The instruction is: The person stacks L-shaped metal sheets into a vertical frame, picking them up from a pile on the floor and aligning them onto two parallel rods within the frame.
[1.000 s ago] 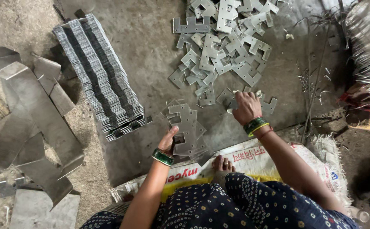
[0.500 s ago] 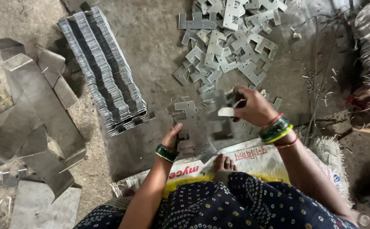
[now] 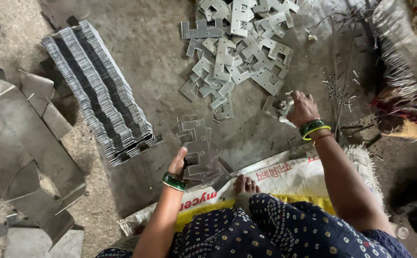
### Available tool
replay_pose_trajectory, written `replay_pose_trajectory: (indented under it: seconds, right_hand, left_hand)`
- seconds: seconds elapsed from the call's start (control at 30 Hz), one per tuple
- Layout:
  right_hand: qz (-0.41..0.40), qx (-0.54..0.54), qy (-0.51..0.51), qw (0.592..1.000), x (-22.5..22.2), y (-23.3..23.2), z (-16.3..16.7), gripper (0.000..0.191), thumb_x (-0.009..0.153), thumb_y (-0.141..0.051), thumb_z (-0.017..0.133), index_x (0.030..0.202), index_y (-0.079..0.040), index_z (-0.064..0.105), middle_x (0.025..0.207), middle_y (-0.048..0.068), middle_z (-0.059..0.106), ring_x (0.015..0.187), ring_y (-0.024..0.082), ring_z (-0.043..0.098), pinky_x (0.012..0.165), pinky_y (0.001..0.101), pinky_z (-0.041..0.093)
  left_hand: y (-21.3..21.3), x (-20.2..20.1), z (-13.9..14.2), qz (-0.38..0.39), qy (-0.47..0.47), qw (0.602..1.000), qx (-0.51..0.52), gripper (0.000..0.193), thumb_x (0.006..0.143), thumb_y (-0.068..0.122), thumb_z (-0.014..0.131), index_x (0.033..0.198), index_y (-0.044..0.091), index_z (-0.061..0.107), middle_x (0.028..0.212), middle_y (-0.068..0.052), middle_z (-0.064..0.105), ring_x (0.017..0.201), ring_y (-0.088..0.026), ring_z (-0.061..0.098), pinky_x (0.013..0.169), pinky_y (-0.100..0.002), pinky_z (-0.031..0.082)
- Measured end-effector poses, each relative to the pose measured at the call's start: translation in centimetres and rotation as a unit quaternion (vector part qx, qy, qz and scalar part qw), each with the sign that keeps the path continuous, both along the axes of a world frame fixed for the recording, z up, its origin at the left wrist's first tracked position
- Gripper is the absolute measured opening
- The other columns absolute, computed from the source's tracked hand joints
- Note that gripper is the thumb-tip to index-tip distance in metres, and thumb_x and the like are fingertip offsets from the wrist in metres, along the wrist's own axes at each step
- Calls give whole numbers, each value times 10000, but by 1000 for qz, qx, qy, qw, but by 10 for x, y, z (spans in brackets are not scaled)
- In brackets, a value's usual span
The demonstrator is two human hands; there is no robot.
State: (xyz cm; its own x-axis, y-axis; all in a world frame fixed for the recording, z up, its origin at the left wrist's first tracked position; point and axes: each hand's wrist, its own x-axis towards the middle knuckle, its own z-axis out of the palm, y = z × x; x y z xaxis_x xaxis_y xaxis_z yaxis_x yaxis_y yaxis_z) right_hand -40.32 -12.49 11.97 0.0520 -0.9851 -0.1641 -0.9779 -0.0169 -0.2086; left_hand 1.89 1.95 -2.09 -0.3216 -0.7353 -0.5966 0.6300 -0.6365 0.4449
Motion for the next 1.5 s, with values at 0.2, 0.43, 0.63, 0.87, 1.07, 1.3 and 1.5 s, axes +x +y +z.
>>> replay_pose_trajectory:
  seconds: [0.2,0.43,0.63,0.87,1.07,1.3,1.5]
  right_hand:
    - [12,19,3,1000,-10,8,2,479,748,-150,810,1208,-134,678,1101,170,702,1020,388,678,833,481,560]
    - [-110,59,-290,949,13,54,2,327,756,-23,649,1059,-110,735,943,93,778,807,266,770,645,403,625]
    - [-73,100,-238,963,66,94,-33,414,723,2,740,1128,-83,707,959,147,756,856,242,757,703,382,614]
    - [-219,-90,-70,969,-85,38,0,267,864,-60,746,1129,-97,753,1046,146,755,948,305,721,794,431,579]
    - [-210,54,-357,908,-45,7,54,357,763,-105,755,1117,-114,702,1018,68,764,901,199,748,744,375,602]
    - [437,-31,-120,891,128,12,143,262,809,-134,738,1058,-209,768,1206,30,746,1088,232,701,870,375,575]
    - [273,-167,-152,935,170,-10,110,304,925,-185,731,1201,-62,693,1168,138,697,1034,300,665,864,399,564]
  left_hand:
    - [2,3,12,9,-18,999,47,696,781,596,728,1319,171,609,1095,-102,739,865,-279,739,730,-458,631]
    - [-10,18,-3,9,-40,997,-59,731,903,629,660,1338,43,619,1170,-111,726,1001,-260,727,872,-437,602]
    - [-8,22,2,18,-73,997,-24,691,901,626,600,1334,88,613,1173,-92,715,1009,-254,718,859,-451,595]
    - [-4,23,-5,15,-69,996,-48,616,957,585,598,1304,78,630,1140,-96,715,968,-247,720,811,-439,609]
    - [-1,8,4,-5,-40,999,-25,518,983,489,636,1296,78,659,1122,-93,730,941,-240,720,815,-404,606]
    - [-2,-9,20,-45,12,999,3,578,912,494,628,1351,121,575,1149,-66,742,982,-230,735,826,-409,621]
    - [1,-4,6,-53,-55,997,-3,618,952,549,598,1401,124,582,1182,-63,694,980,-190,703,791,-399,593]
